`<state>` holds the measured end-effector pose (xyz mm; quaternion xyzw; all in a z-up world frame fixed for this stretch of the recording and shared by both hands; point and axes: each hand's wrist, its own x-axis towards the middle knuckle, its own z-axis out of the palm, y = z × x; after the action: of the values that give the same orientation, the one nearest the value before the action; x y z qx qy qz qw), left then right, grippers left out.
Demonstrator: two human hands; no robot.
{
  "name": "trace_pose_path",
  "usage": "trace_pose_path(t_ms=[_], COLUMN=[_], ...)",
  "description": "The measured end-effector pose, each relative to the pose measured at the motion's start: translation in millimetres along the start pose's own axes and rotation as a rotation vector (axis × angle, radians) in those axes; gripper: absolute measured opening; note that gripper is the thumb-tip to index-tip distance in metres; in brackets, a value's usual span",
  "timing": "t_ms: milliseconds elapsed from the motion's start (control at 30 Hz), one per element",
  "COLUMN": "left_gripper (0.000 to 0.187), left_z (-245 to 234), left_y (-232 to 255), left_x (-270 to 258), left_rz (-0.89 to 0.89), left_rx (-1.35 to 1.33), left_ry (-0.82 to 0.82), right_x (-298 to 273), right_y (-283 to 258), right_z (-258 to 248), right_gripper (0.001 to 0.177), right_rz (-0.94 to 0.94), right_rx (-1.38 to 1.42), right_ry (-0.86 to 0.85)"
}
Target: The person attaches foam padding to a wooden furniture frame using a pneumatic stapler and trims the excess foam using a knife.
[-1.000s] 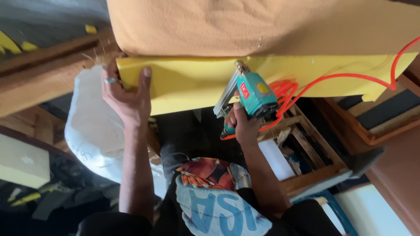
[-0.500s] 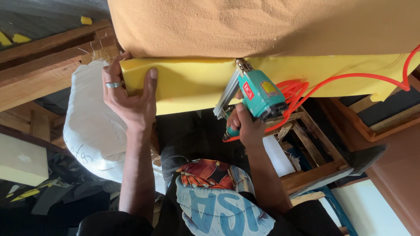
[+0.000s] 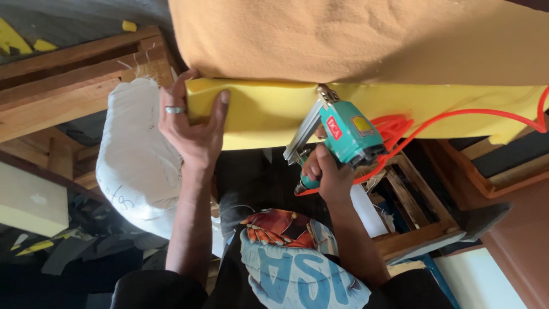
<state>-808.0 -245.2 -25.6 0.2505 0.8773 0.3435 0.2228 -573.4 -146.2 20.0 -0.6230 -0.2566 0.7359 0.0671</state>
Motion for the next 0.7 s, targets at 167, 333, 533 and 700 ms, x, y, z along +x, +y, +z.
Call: trace_pose_path(t_ms=[167,333,533,700], left_gripper=[0.049,0.048,0.05,0.049], left_z=[7.0,4.7,-0.2,-1.7], left_y=[-15.0,-5.5,5.1,8.2], left_x=[-0.5,2.5,8.3,11.7], left_rz=[0.038,0.005,0.009,0.008], left_rx=[-0.056,-0.056,-0.088,-0.074], left_ry=[0.017,0.012,0.005,0.01], right_x=[-3.2,-2.6,-6.2,-9.4], right_y=[2.7,5.9,8.9,2.0], right_z=[6.7,9.6,17.0,24.5], right_gripper=[0.028,0.026,0.028,0.028], right_rz=[0.0,-0.035,-0.008,-0.019], right_rx=[-0.025,-0.043,-0.035,-0.062], right_ry=[-0.071,-0.066,-0.119,-0.097])
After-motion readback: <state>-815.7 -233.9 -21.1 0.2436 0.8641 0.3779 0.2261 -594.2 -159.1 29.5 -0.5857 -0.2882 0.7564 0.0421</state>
